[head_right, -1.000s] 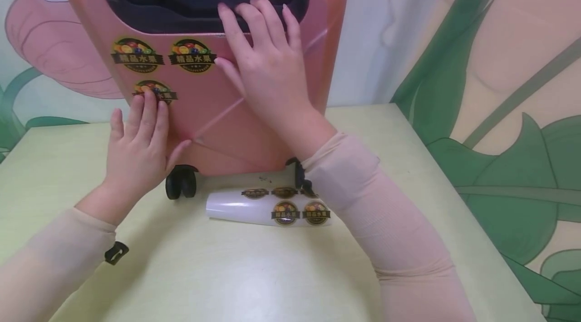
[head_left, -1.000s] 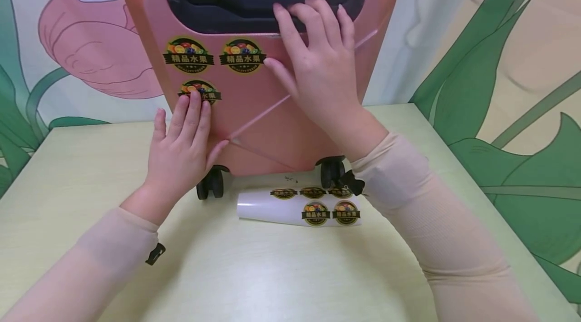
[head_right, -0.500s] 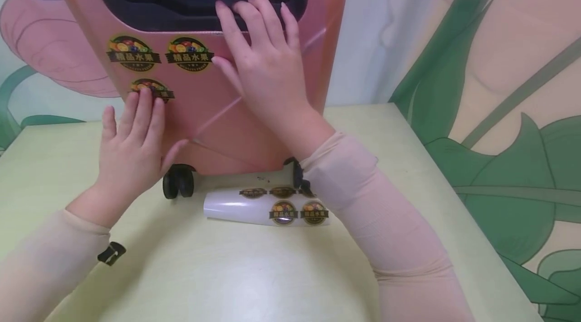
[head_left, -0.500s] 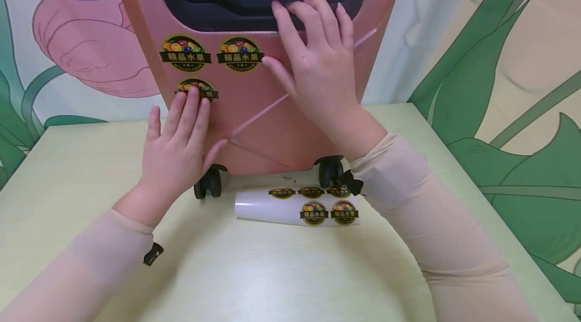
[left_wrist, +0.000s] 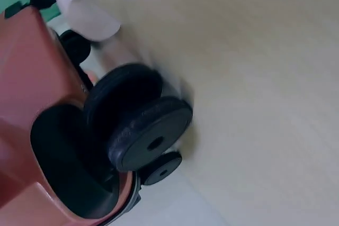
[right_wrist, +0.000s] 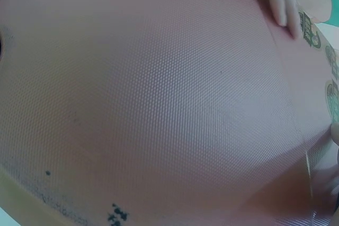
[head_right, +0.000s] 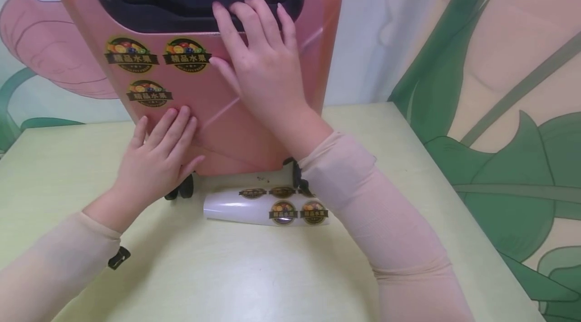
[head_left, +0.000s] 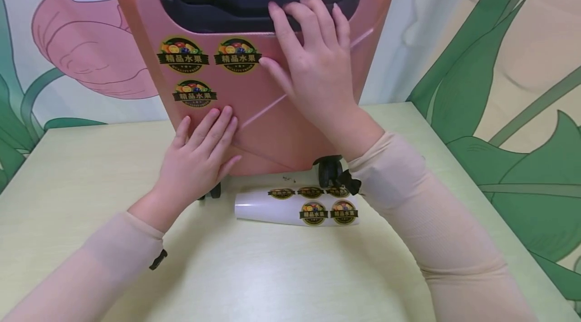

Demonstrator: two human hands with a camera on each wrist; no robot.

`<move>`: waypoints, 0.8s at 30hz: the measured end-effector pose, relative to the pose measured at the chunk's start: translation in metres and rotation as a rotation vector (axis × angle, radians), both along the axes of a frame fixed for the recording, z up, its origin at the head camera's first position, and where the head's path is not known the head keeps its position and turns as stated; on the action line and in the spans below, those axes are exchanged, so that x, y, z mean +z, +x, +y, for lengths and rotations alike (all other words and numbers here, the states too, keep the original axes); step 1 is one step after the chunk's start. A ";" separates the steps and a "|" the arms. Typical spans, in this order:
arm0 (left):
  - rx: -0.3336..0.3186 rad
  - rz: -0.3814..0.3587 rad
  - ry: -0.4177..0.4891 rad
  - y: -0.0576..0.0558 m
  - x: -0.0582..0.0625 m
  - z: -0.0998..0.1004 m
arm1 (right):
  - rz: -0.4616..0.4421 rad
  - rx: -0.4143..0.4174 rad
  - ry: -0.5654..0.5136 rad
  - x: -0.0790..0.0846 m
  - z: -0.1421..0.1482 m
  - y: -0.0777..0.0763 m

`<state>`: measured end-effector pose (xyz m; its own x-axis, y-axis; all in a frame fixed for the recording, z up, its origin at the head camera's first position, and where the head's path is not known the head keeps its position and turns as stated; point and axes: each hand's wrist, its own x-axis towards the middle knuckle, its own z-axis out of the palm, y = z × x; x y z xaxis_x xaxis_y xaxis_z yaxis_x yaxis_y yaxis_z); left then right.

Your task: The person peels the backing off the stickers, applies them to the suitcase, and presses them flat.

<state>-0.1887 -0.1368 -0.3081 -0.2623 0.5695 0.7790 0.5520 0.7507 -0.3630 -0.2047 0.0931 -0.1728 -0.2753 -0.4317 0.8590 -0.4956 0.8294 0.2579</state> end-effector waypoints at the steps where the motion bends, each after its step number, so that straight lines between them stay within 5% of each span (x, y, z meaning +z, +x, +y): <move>1: -0.004 0.011 -0.003 0.000 0.000 0.000 | -0.003 -0.002 0.001 0.000 0.000 0.000; 5: 0.032 0.053 0.083 0.001 0.012 -0.003 | -0.009 -0.004 0.003 0.000 0.000 0.001; 9: 0.109 0.014 0.172 -0.001 0.025 -0.004 | -0.012 -0.003 0.002 0.001 0.000 0.001; 12: 0.113 -0.040 0.118 0.000 0.023 0.002 | -0.014 -0.005 0.003 0.000 0.001 0.001; 18: -0.019 0.004 -0.041 0.001 0.010 0.011 | -0.012 -0.010 0.004 -0.001 0.003 0.001; 24: 0.073 0.002 0.129 -0.003 0.021 0.007 | -0.009 -0.008 0.003 -0.001 0.002 -0.001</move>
